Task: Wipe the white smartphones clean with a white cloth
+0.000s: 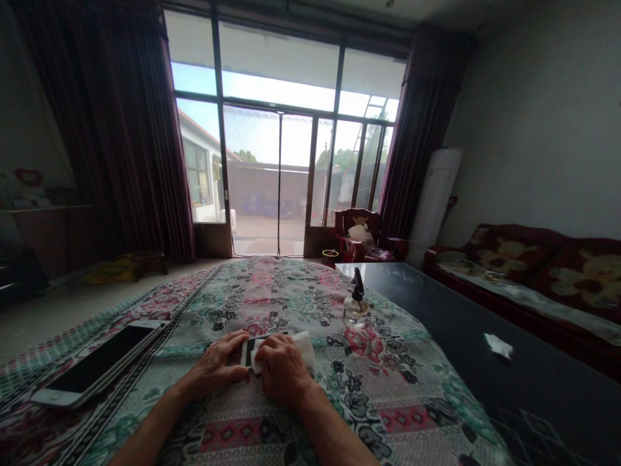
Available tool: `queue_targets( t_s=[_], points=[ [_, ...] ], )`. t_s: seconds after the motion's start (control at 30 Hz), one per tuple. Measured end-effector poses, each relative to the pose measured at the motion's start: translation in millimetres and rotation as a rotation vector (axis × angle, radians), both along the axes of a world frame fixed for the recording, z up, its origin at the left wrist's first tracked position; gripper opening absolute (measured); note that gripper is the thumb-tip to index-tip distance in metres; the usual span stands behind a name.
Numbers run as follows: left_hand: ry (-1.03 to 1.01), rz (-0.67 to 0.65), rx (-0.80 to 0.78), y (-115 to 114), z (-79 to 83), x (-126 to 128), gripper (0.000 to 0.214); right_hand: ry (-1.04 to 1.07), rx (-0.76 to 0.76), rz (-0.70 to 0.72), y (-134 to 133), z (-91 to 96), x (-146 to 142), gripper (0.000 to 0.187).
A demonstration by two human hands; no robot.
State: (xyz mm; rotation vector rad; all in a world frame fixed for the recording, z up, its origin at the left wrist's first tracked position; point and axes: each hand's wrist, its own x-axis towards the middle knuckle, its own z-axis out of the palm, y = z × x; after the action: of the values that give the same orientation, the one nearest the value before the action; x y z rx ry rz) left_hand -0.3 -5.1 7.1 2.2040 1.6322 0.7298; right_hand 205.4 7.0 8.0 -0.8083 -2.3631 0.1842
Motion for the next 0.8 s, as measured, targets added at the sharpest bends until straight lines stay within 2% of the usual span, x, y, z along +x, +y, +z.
queue_targets(
  t_s=[0.1, 0.3, 0.5, 0.63, 0.8],
  points=[
    [0.007, -0.003, -0.013, -0.3, 0.8, -1.3, 0.064, 0.018, 0.001, -0.074, 4.6, -2.4, 5.3, 0.022],
    [-0.046, -0.02, -0.032, -2.7, 4.3, -2.8, 0.068, -0.037, 0.035, -0.069, 4.3, 1.3, 1.2, 0.019],
    [-0.09, -0.065, -0.015, -1.8, 5.7, -2.4, 0.057, -0.109, -0.001, -0.122, 2.9, 0.9, -10.6, 0.031],
    [-0.029, -0.054, -0.044, 2.3, -0.4, -6.4, 0.067, -0.11, -0.03, -0.041, 0.6, 2.7, -13.2, 0.039],
    [0.022, -0.054, -0.075, 1.5, 0.0, -8.7, 0.067, -0.056, -0.044, 0.063, -0.3, 4.4, -11.7, 0.033]
  ],
)
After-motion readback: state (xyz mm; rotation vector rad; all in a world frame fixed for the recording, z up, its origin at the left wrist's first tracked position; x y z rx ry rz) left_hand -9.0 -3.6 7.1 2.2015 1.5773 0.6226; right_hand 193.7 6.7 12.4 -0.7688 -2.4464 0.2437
